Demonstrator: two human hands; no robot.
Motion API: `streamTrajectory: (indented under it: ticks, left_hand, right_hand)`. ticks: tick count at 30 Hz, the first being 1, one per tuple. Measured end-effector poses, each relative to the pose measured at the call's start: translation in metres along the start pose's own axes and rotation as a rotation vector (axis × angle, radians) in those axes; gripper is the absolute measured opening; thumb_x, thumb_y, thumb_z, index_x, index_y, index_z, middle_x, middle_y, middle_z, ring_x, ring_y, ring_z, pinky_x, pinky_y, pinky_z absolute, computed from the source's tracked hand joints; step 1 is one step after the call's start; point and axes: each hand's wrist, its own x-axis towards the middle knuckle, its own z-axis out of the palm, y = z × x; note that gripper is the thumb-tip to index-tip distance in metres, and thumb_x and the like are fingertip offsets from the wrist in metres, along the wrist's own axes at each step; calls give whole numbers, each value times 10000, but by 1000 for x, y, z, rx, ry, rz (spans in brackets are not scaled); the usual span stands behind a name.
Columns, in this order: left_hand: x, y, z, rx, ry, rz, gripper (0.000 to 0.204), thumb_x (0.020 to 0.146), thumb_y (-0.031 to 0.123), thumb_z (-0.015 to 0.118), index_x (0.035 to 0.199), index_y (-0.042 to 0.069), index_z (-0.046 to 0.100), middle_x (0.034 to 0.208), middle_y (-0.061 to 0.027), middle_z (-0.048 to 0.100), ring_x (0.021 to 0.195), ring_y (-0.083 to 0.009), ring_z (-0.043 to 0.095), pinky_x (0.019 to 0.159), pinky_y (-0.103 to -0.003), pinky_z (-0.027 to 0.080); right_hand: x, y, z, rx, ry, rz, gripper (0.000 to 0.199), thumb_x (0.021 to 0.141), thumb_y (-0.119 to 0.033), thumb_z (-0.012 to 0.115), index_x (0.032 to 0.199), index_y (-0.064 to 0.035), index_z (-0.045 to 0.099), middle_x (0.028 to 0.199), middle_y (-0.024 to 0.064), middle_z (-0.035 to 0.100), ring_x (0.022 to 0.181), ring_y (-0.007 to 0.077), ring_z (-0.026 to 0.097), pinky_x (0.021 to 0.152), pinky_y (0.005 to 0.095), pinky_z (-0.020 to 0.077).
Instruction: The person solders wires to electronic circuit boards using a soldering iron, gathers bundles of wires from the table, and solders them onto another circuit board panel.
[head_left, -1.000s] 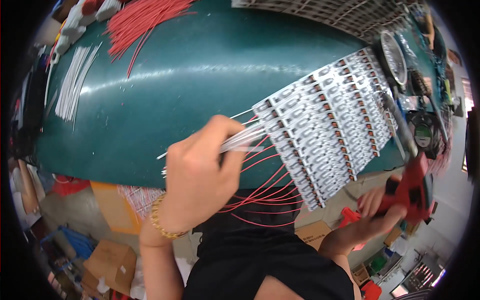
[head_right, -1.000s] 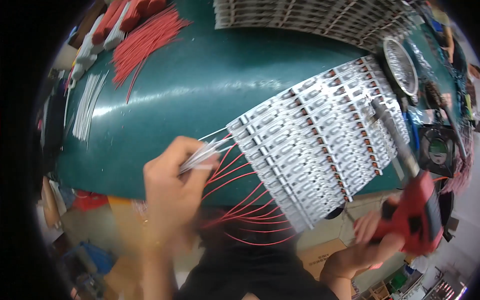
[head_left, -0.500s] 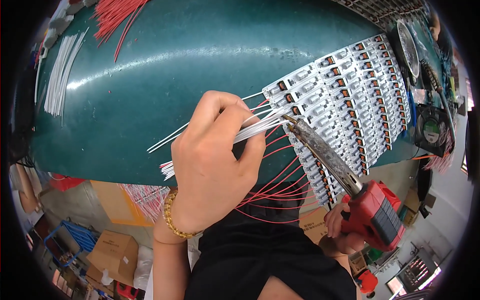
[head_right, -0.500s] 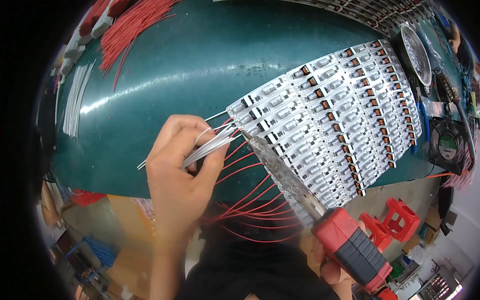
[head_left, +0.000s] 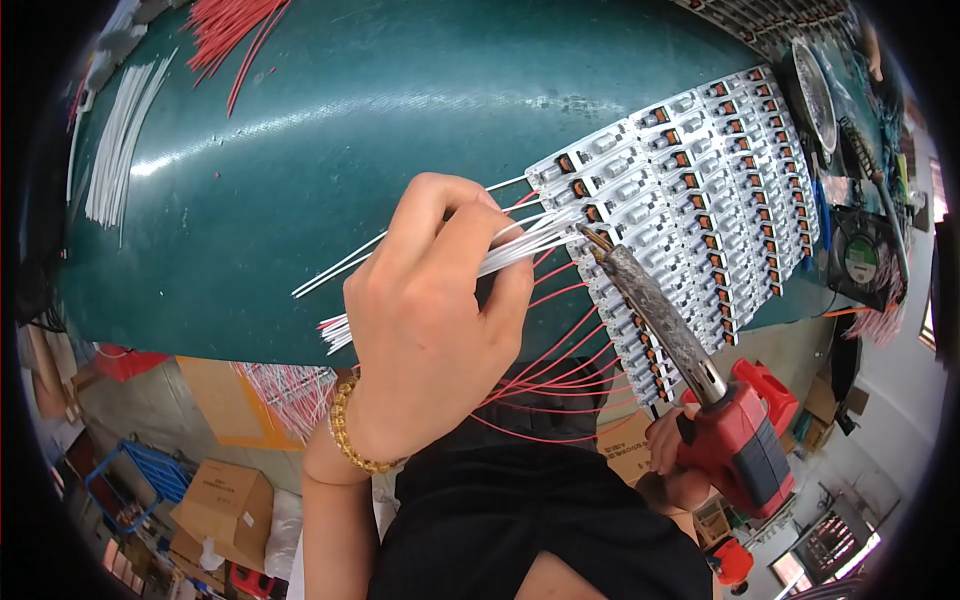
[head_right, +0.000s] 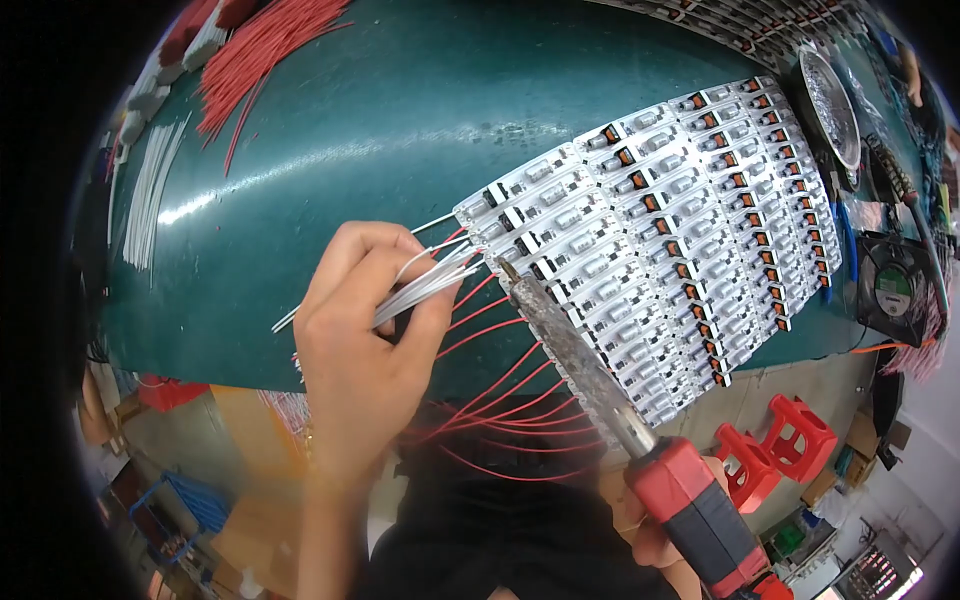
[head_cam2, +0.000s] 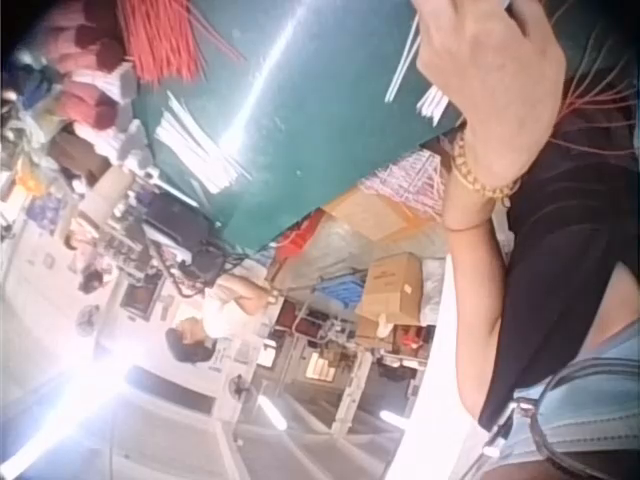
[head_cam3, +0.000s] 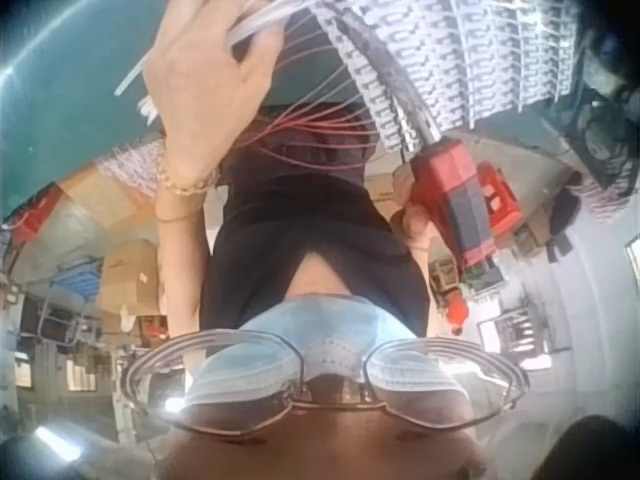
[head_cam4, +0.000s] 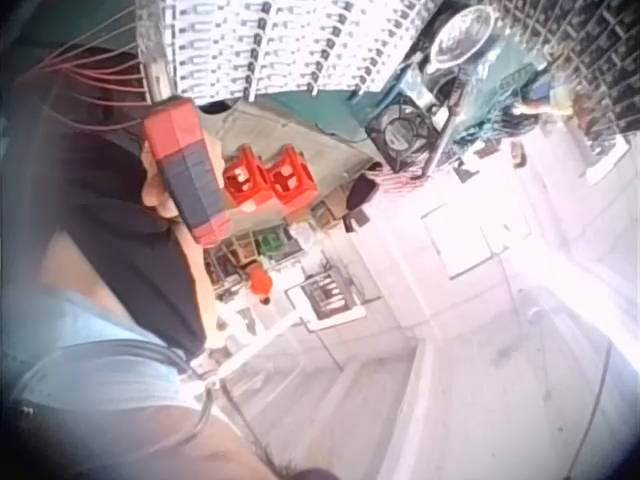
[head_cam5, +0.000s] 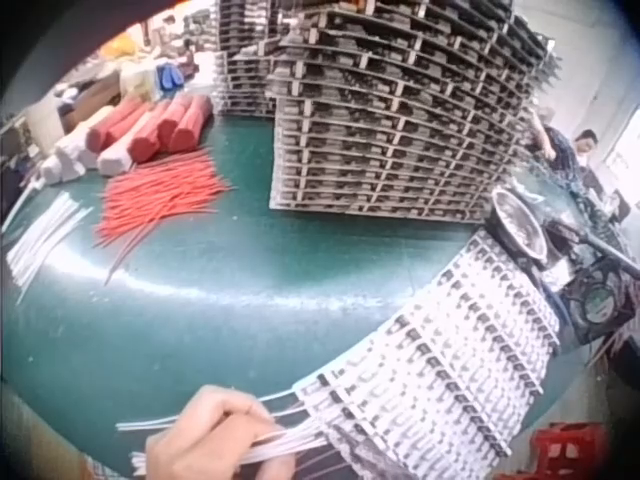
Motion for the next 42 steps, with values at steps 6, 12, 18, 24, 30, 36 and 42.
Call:
streamTrajectory:
  ticks: [6,12,18,24,30,36,42]
  left_hand:
    - [-1,-2,1,-4,20,2,116,713,-5,690,793,0,605,879,-79,591,614,-241,612,539,-329,473]
    - [-1,0,3,-33,31,-5,109,710,-15,693,784,-6,614,862,-84,597,614,-240,613,537,-326,473]
    - [-1,0,5,-33,46,9,109,709,-14,697,783,-4,617,858,-80,597,613,-235,611,537,-324,470]
    - [-2,-1,3,-5,49,3,114,708,-10,699,783,1,615,865,-77,596,608,-231,607,537,-325,470]
    - [-2,-1,5,11,55,23,114,705,-13,697,781,0,612,865,-79,596,602,-232,604,532,-327,469]
    - [-2,1,6,20,58,25,107,706,-13,693,774,-2,612,854,-81,597,598,-232,602,530,-326,466]
    - [-1,-3,0,42,119,96,100,716,-22,691,804,5,652,840,-89,606,614,-228,594,536,-323,464]
  right_hand:
    - [-11,27,-13,-209,-77,-81,165,714,-193,693,697,-88,567,664,9,554,558,189,526,513,318,381]
    - [-9,21,3,-474,64,-55,81,799,-179,532,770,-103,524,701,3,474,592,214,468,539,339,355]
    - [-15,29,-7,-189,-6,69,95,777,-207,519,779,-113,509,718,-10,467,638,171,470,540,308,314]
    - [3,17,-11,-216,-265,-142,147,804,-203,550,819,-64,505,802,2,516,601,161,503,480,261,334]
    - [-9,17,17,-288,162,-123,742,748,-619,628,1068,42,519,547,-3,483,442,138,476,482,287,408]
    - [-21,24,-4,-544,121,-122,270,856,-331,595,806,-66,608,765,89,575,576,240,552,545,333,454]
    - [-11,28,-2,-218,11,-143,644,813,-659,585,991,-44,516,615,-19,512,492,158,506,538,279,412]
